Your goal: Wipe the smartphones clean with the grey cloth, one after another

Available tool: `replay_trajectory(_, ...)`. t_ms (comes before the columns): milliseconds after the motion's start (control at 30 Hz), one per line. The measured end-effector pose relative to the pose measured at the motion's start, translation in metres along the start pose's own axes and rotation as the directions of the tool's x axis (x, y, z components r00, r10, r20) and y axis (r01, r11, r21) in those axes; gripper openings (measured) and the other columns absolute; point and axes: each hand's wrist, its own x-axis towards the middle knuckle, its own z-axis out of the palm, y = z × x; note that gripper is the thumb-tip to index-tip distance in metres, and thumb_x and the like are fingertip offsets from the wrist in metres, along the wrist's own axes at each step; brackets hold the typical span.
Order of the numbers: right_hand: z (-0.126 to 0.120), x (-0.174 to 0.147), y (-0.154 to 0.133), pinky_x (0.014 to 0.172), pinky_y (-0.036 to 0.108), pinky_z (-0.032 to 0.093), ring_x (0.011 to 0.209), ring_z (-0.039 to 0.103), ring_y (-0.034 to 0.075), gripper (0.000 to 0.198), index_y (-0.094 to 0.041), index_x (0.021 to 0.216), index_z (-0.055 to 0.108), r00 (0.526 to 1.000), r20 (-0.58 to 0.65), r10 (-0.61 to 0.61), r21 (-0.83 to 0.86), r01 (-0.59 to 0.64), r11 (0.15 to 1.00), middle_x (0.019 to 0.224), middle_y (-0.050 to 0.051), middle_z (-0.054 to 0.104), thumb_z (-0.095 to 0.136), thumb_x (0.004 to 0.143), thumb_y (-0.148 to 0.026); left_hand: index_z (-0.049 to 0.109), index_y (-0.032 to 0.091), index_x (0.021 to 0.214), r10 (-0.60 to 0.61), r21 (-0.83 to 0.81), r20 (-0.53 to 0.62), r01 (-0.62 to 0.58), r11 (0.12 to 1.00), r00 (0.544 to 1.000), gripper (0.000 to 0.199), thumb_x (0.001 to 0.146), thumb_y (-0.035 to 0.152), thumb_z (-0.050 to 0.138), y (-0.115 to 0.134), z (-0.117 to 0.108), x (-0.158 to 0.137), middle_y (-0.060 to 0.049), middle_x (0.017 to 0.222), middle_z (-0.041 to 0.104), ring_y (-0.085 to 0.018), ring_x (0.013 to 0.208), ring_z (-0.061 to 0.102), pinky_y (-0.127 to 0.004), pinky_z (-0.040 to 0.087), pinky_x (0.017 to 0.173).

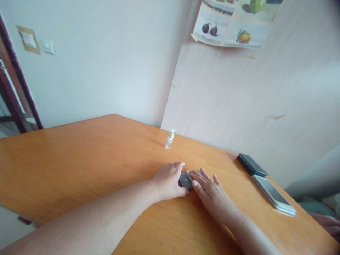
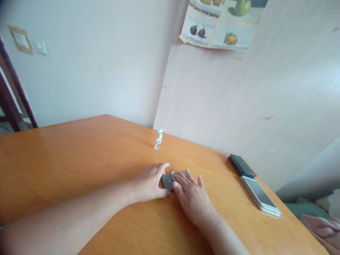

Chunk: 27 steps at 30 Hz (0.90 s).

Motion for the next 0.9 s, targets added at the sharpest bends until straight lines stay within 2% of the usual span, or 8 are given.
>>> replay_trajectory(133,0.000,-0.001,-0.023,0.116,0.064,0.006,0.148,0.013,0.028,0.051,-0.036,0.147,0.039,0.984,0.059,-0.165,0.014,0.165,0.986,0.155,-0.001,0.036,0.023,0.101,-0.053,0.036,0.013,0.139,0.019,-0.016,-0.001,-0.019,1.000,1.000,0.085,0.069,0.046,0.070,-0.002,0.000,0.000,-0.018,0.126,0.061,-0.033,0.112,0.060,-0.042,0.048,0.093)
replay_trajectory(300,0.004,0.007,0.006,0.112,0.071,0.005,0.148,0.012,0.032,0.056,-0.032,0.149,0.038,0.993,-0.031,0.112,-0.097,-0.115,0.989,0.154,0.004,0.039,0.024,0.100,-0.057,0.035,0.011,0.141,-0.012,-0.014,-0.006,0.011,1.000,1.000,0.093,0.063,0.045,0.073,-0.002,0.003,0.001,-0.017,0.121,0.063,-0.034,0.109,0.060,-0.042,0.049,0.090)
replay_trajectory(367,0.004,0.007,0.009,0.111,0.072,0.007,0.148,0.010,0.033,0.058,-0.032,0.149,0.036,0.989,-0.034,0.143,-0.099,-0.146,0.984,0.155,0.003,0.037,0.025,0.099,-0.059,0.034,0.010,0.142,-0.010,-0.017,-0.008,0.010,1.000,1.000,0.095,0.063,0.046,0.074,-0.002,0.003,0.002,-0.017,0.120,0.063,-0.034,0.109,0.060,-0.042,0.049,0.090)
replay_trajectory(567,0.003,0.003,-0.020,0.114,0.068,0.005,0.149,0.004,0.030,0.055,-0.041,0.150,0.030,0.994,0.062,-0.090,-0.050,0.094,0.994,0.159,-0.003,0.029,0.026,0.098,-0.060,0.031,0.009,0.144,0.004,-0.021,-0.005,-0.005,1.000,1.000,0.093,0.067,0.042,0.071,-0.002,0.002,0.001,-0.018,0.121,0.063,-0.034,0.111,0.060,-0.042,0.048,0.093)
replay_trajectory(633,0.004,0.006,-0.014,0.113,0.070,0.005,0.149,0.005,0.030,0.055,-0.040,0.150,0.031,0.999,0.040,-0.024,-0.086,0.027,0.996,0.158,-0.002,0.031,0.025,0.098,-0.061,0.031,0.009,0.144,-0.004,-0.025,-0.008,0.004,1.000,1.000,0.094,0.067,0.042,0.071,-0.002,0.002,0.001,-0.017,0.121,0.063,-0.034,0.110,0.060,-0.042,0.048,0.093)
replay_trajectory(767,0.007,0.011,0.020,0.110,0.074,0.008,0.148,0.009,0.035,0.062,-0.031,0.150,0.035,0.965,-0.054,0.258,-0.140,-0.263,0.955,0.154,0.005,0.039,0.022,0.098,-0.062,0.031,0.011,0.145,-0.026,-0.039,-0.018,0.025,0.999,1.000,0.101,0.061,0.045,0.077,-0.005,0.007,0.001,-0.016,0.120,0.063,-0.033,0.110,0.059,-0.041,0.048,0.093)
replay_trajectory(833,0.008,0.010,0.026,0.110,0.073,0.009,0.148,0.009,0.035,0.065,-0.027,0.151,0.035,0.958,-0.062,0.279,-0.136,-0.285,0.949,0.154,0.007,0.038,0.024,0.097,-0.063,0.032,0.012,0.144,-0.026,-0.046,-0.027,0.024,0.999,0.999,0.101,0.060,0.045,0.078,-0.006,0.008,0.001,-0.015,0.121,0.063,-0.033,0.111,0.059,-0.041,0.047,0.093)
replay_trajectory(900,0.007,0.007,0.018,0.112,0.071,0.008,0.148,0.008,0.033,0.064,-0.028,0.151,0.033,0.980,-0.039,0.193,-0.117,-0.196,0.974,0.155,0.006,0.036,0.025,0.098,-0.062,0.033,0.012,0.143,-0.020,-0.047,-0.033,0.019,0.999,0.999,0.098,0.062,0.045,0.076,-0.007,0.008,0.001,-0.015,0.120,0.063,-0.033,0.110,0.060,-0.042,0.047,0.093)
